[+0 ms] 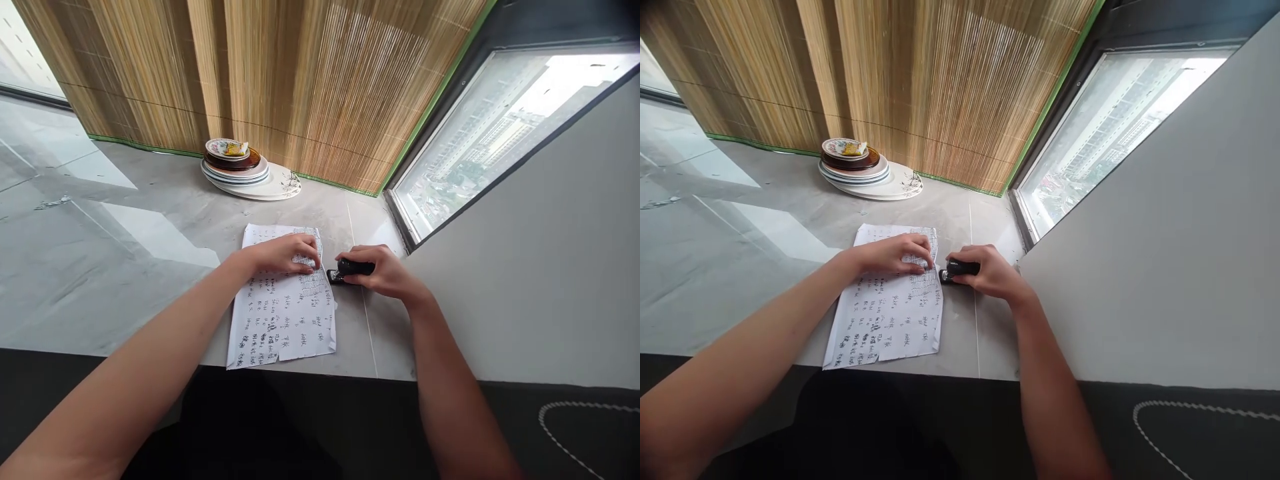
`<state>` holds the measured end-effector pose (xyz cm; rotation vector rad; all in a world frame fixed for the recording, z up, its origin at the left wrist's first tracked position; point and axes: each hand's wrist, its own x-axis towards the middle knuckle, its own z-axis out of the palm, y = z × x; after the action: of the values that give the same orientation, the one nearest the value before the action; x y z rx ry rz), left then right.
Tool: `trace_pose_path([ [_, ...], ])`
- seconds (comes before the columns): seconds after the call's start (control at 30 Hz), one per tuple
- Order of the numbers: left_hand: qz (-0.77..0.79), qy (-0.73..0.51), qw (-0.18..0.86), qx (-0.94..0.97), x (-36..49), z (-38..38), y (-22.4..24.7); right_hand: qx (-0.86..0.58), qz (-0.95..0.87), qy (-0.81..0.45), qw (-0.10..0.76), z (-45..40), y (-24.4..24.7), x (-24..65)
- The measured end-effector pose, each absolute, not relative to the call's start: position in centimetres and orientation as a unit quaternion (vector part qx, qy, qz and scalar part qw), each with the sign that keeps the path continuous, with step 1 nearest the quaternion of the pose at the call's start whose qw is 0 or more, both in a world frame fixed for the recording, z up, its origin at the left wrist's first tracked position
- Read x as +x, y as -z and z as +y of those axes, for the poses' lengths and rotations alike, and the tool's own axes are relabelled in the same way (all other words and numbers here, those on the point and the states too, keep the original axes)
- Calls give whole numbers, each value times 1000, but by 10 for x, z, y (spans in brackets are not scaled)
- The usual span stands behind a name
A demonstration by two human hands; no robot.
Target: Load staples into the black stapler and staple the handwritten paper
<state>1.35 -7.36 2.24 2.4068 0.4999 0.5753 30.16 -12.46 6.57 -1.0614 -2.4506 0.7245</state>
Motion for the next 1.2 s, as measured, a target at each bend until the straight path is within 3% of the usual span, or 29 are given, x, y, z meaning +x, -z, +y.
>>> trace_pose_path([
  [0.47,172,-189,283,924,21,-80,-20,-343,-862,-311,206,-138,-69,285],
  [1.2,204,-196,296,912,23,-81,-20,-364,-868,-244,232,-150,-61,264],
])
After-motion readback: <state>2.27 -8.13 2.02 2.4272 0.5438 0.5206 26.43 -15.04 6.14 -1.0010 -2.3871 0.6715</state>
